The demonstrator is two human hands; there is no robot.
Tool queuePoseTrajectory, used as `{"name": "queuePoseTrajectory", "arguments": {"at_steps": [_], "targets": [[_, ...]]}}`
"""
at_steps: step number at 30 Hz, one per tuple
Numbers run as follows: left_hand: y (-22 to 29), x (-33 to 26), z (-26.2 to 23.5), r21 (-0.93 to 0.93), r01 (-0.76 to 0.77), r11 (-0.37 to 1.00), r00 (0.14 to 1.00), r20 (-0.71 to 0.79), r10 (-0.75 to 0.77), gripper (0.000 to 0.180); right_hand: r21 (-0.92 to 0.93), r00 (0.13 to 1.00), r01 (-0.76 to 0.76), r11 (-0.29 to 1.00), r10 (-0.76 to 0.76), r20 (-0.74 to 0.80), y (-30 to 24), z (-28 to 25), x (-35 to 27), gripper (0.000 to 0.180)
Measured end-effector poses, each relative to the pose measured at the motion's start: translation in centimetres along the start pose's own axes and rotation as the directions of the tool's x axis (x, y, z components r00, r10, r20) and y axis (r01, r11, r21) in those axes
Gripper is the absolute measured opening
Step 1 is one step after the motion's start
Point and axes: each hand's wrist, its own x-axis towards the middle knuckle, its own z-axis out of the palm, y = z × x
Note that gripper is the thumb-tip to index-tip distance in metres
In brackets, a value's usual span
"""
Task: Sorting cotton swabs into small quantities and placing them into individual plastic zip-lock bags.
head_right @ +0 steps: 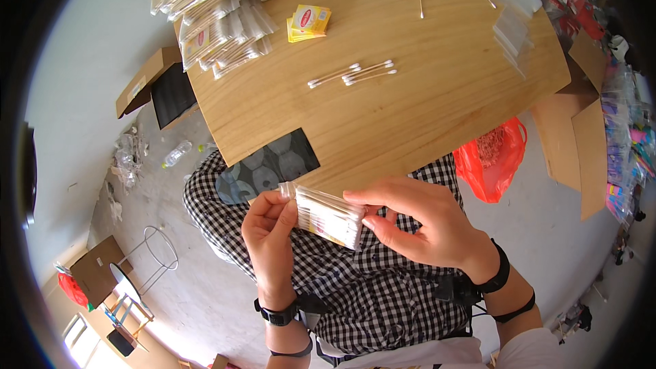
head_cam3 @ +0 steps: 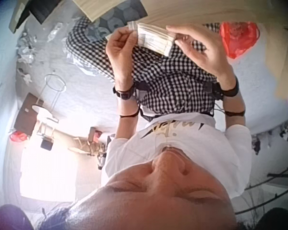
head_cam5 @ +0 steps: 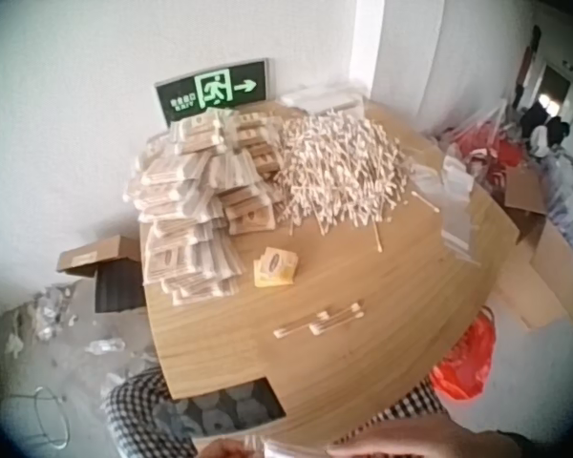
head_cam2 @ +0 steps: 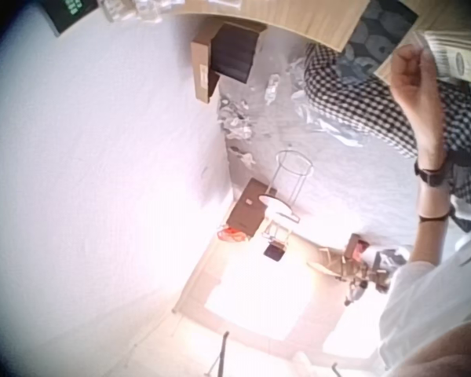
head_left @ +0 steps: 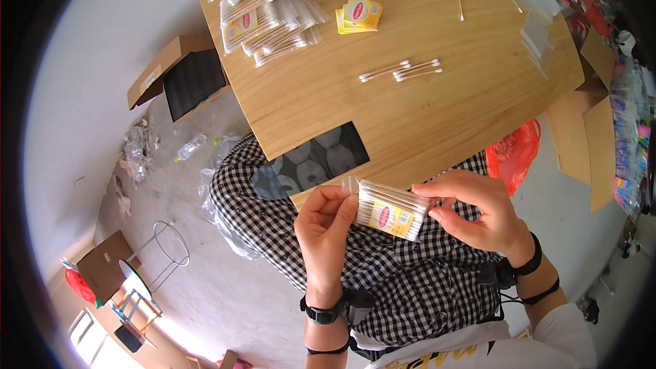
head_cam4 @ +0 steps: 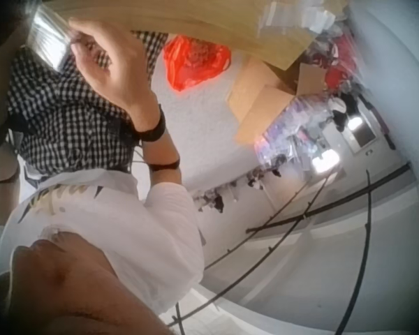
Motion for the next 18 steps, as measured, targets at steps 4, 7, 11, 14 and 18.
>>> {"name": "queuePoseTrajectory", "arguments": {"at_steps": [4,7,11,14,18], "targets": [[-0.9,0.1,-0.2,-0.106,0.014,0.994,1.000,0.019,-0.012,0.008,0.285,0.976,-0.214,0.934,0.212,0.039,-0.9,0.8,-0.5,0.036],[-1.4,0.0,-0.1,-0.179,0.028,0.984,0.998,0.056,-0.018,0.009,0.552,0.920,-0.374,0.745,0.374,0.119,-1.5,1.3,-0.6,0.035],[-1.7,-0.1,0.1,-0.154,0.078,0.985,0.996,0.050,-0.071,0.008,0.570,0.924,-0.358,0.739,0.370,0.099,-1.9,1.5,-0.3,0.036],[-1.9,-0.1,0.0,-0.136,0.106,0.985,0.992,0.078,-0.096,0.009,0.591,0.939,-0.319,0.741,0.333,0.090,-1.6,1.4,-0.1,0.034],[-1.9,-0.3,0.0,-0.129,0.104,0.986,0.993,0.070,-0.096,0.009,0.602,0.953,-0.270,0.752,0.297,0.056,-0.6,2.2,-0.3,0.032]]}}
